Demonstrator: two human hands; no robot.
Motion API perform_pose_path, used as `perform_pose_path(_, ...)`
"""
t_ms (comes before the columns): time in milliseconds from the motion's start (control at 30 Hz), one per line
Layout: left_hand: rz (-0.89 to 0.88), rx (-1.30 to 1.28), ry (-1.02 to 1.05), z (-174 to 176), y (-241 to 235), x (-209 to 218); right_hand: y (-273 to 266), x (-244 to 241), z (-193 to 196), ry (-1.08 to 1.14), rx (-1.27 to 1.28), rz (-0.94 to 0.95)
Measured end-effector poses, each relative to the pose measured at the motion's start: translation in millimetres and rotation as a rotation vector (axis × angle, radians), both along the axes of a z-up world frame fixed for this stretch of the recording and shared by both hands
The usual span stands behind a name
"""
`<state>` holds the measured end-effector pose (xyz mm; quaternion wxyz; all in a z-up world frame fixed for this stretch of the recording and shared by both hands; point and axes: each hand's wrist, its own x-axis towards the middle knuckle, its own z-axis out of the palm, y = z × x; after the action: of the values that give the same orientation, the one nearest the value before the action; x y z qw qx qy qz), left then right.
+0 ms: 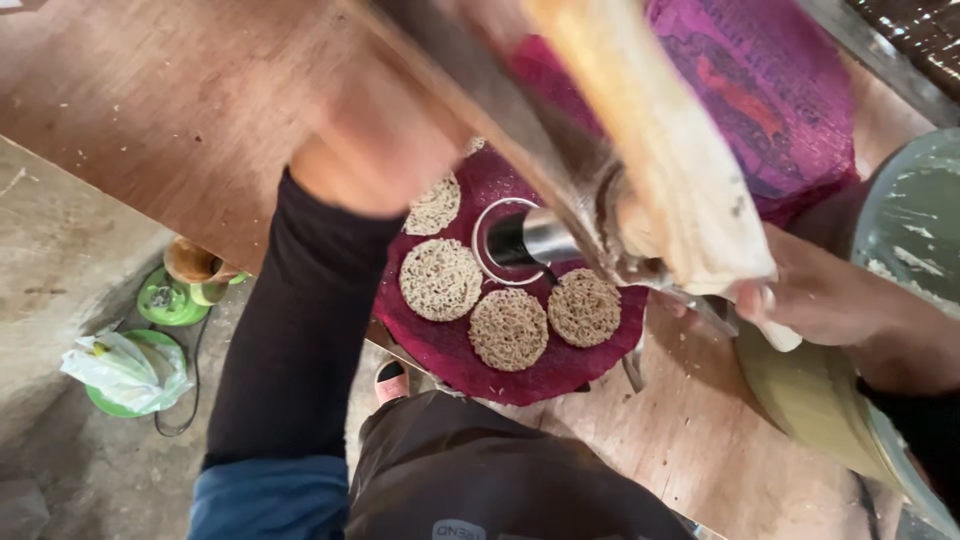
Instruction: The person uses a wooden press tool and a metal ring to shape and place round crackers onto a purple mesh tray, replenishing the cracker mixture from a bucket with a spatula and using a wooden lever tool to press the mixture into molds.
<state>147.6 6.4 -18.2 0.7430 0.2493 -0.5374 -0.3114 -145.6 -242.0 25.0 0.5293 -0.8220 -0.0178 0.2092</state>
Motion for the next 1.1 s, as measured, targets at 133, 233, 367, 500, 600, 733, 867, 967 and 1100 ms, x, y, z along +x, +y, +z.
perform_pose_path(133,-0.29,-0.245,0.493,-24,-10,20,-6,14,-26,0.333,-0.126,-0.167)
perform_pose_path(233,-0.233,-0.295,0.651,-41,-19,16,-8,30,-46,0.465,-0.098,-0.236)
perform_pose_path(367,-0.152,-0.258,0.675,-55,-20,17,-3,42,-58,0.383,-0.142,-0.205)
perform_pose_path(500,-0.115,-0.246,0.69,-59,-12,24,16,48,-60,0.312,-0.179,-0.364)
perform_pose_path(600,-0.114,-0.218,0.727,-60,-11,22,26,50,-58,0.252,-0.218,-0.339)
perform_pose_path(733,-0.05,-0.192,0.819,-62,-7,9,26,50,-50,0.406,-0.27,-0.281)
perform_pose_path(867,0.015,-0.205,0.925,-64,-15,-5,19,47,-34,0.558,-0.388,-0.344)
perform_pose_path(967,-0.001,-0.225,1.001,-72,-26,-14,15,44,-25,0.545,-0.439,-0.341)
perform_pose_path(1100,-0.044,-0.246,0.989,-80,-38,-10,11,43,-21,0.447,-0.603,-0.346)
